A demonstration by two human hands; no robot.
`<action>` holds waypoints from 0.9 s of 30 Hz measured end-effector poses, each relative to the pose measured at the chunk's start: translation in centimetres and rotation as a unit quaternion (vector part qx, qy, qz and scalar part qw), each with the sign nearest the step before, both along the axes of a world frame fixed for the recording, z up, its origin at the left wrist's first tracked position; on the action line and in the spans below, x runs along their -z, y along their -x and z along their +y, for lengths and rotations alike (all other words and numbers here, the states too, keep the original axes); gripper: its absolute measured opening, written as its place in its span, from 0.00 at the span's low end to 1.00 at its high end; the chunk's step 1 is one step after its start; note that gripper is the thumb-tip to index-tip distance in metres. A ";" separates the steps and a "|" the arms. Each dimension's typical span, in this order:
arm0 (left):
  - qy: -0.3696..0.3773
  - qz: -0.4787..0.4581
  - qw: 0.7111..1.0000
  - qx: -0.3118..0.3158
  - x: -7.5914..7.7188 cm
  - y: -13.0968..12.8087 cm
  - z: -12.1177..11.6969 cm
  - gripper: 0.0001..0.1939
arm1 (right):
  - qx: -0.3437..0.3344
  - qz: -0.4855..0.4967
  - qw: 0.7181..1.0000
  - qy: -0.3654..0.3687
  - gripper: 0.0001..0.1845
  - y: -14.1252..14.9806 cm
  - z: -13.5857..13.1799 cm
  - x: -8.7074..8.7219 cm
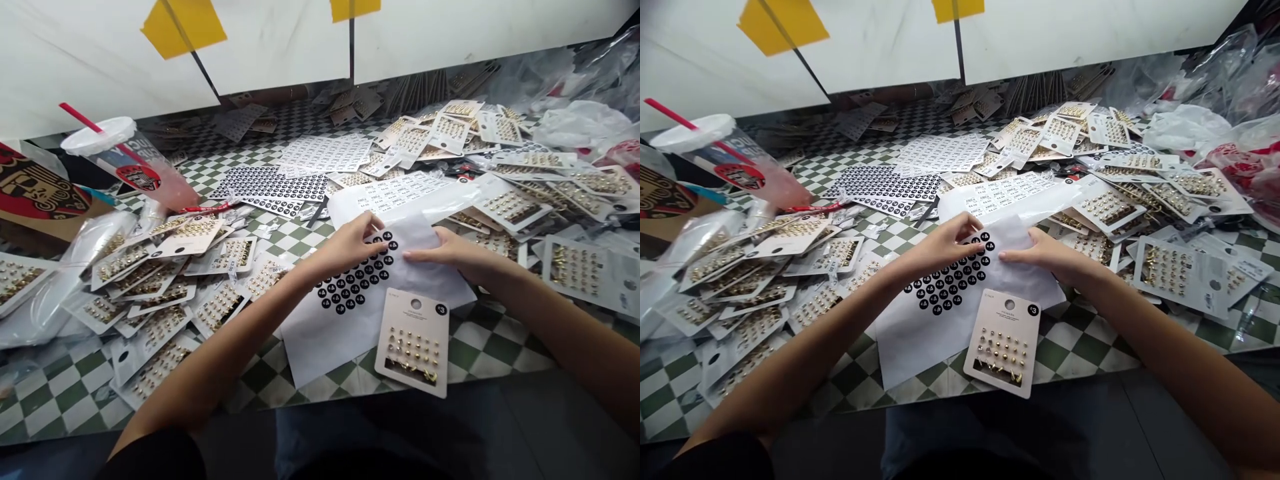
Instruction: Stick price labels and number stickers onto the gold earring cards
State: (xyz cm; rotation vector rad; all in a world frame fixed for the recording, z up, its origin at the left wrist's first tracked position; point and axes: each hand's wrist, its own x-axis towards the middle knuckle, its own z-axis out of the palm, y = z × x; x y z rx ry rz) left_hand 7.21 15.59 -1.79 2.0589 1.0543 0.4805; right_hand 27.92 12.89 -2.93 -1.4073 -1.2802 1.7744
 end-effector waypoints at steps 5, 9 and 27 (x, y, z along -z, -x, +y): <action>-0.282 0.152 0.947 0.007 0.0 -0.7 -2.5 0.13 | 0.064 0.035 0.997 0.015 0.22 0.1 0.0 0.1; -0.278 0.176 0.944 0.036 0.5 -1.0 -3.3 0.12 | 0.046 0.046 0.998 0.015 0.21 0.2 -0.2 0.3; -0.170 0.019 0.981 -0.093 -0.7 1.3 -3.2 0.05 | 0.054 -0.135 0.975 -0.165 0.13 0.2 -0.7 -1.1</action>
